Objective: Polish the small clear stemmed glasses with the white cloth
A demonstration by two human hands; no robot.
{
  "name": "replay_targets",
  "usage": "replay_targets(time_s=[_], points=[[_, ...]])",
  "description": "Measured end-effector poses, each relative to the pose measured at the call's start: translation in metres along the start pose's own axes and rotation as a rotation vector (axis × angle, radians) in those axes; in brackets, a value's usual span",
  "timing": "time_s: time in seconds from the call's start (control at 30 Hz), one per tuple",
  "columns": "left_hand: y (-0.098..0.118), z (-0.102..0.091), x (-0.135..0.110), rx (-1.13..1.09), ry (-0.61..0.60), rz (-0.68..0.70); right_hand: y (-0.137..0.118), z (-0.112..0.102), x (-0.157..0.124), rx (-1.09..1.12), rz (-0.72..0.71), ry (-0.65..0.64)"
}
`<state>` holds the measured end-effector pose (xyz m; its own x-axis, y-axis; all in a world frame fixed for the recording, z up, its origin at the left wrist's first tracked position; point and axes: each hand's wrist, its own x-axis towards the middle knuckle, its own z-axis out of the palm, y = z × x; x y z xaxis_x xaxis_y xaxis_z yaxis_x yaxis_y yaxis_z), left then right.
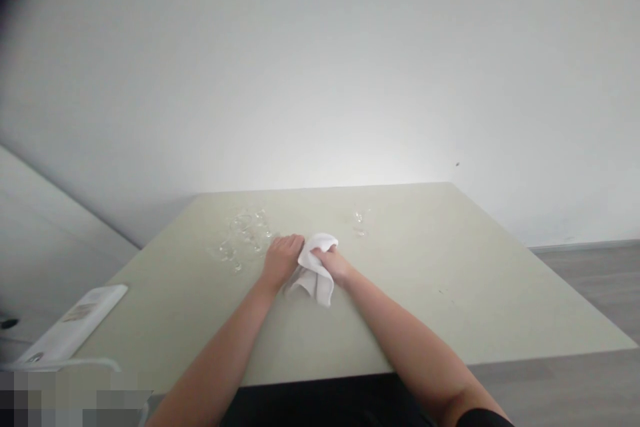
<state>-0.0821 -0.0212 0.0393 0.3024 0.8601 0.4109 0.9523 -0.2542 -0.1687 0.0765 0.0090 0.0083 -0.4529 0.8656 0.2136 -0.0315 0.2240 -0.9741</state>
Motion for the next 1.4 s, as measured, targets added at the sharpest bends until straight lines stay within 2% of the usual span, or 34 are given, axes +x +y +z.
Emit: replay_targets(time_s=[0.13,0.2,0.27,0.33,0.43,0.5,0.57,0.67,0.73,0.77,0.83,0.97,1.0,1.03,1.1,1.17,1.27,1.33,1.4], points=[[0.000,0.003,0.000,-0.001,-0.203,-0.073,-0.005,-0.012,-0.003,-0.276,-0.186,-0.079],[0.000,0.003,0.000,-0.003,-0.247,-0.119,-0.006,-0.013,-0.005,-0.357,-0.222,-0.076],[-0.001,0.003,0.000,-0.010,-0.228,-0.117,-0.006,-0.009,-0.005,-0.372,-0.233,-0.057],[-0.001,0.001,0.000,-0.031,-0.152,-0.068,-0.005,-0.001,-0.004,-0.208,-0.124,-0.016],[0.000,-0.003,-0.001,-0.039,-0.035,0.003,-0.004,0.006,-0.002,0.161,0.200,0.022],[0.000,-0.003,-0.001,-0.029,-0.036,0.007,-0.007,0.006,-0.002,0.196,0.283,0.038],[-0.001,-0.002,-0.001,-0.035,-0.098,-0.018,-0.012,0.001,-0.004,-0.004,0.164,0.010],[-0.003,0.004,-0.001,-0.055,-0.200,-0.077,-0.018,-0.008,-0.006,-0.407,-0.167,-0.098],[-0.005,0.008,0.000,-0.056,-0.244,-0.100,-0.020,-0.010,-0.007,-0.512,-0.303,-0.122],[-0.005,0.009,0.000,-0.058,-0.246,-0.095,-0.020,-0.009,-0.007,-0.494,-0.319,-0.111],[-0.006,0.009,0.001,-0.064,-0.206,-0.059,-0.018,-0.003,-0.006,-0.337,-0.234,-0.055],[-0.006,0.003,0.001,-0.074,-0.025,0.009,-0.012,0.009,-0.004,0.154,0.261,0.036],[-0.007,0.002,0.001,-0.066,-0.003,0.012,-0.012,0.010,-0.004,0.201,0.341,0.042],[-0.007,0.001,0.000,-0.060,0.007,0.015,-0.012,0.010,-0.005,0.194,0.363,0.044],[-0.009,0.000,-0.001,-0.059,-0.021,0.016,-0.013,0.008,-0.007,0.046,0.239,0.040],[-0.010,0.000,-0.001,-0.073,-0.078,0.003,-0.014,0.004,-0.009,-0.168,0.019,-0.004],[-0.008,0.002,0.001,-0.077,-0.174,-0.098,-0.013,0.002,-0.009,-0.338,-0.236,-0.036],[-0.006,0.003,0.003,-0.087,-0.188,-0.162,-0.011,0.004,-0.008,-0.265,-0.285,0.020],[-0.005,0.003,0.004,-0.111,-0.124,-0.158,-0.007,0.008,-0.005,-0.084,-0.181,0.079]])
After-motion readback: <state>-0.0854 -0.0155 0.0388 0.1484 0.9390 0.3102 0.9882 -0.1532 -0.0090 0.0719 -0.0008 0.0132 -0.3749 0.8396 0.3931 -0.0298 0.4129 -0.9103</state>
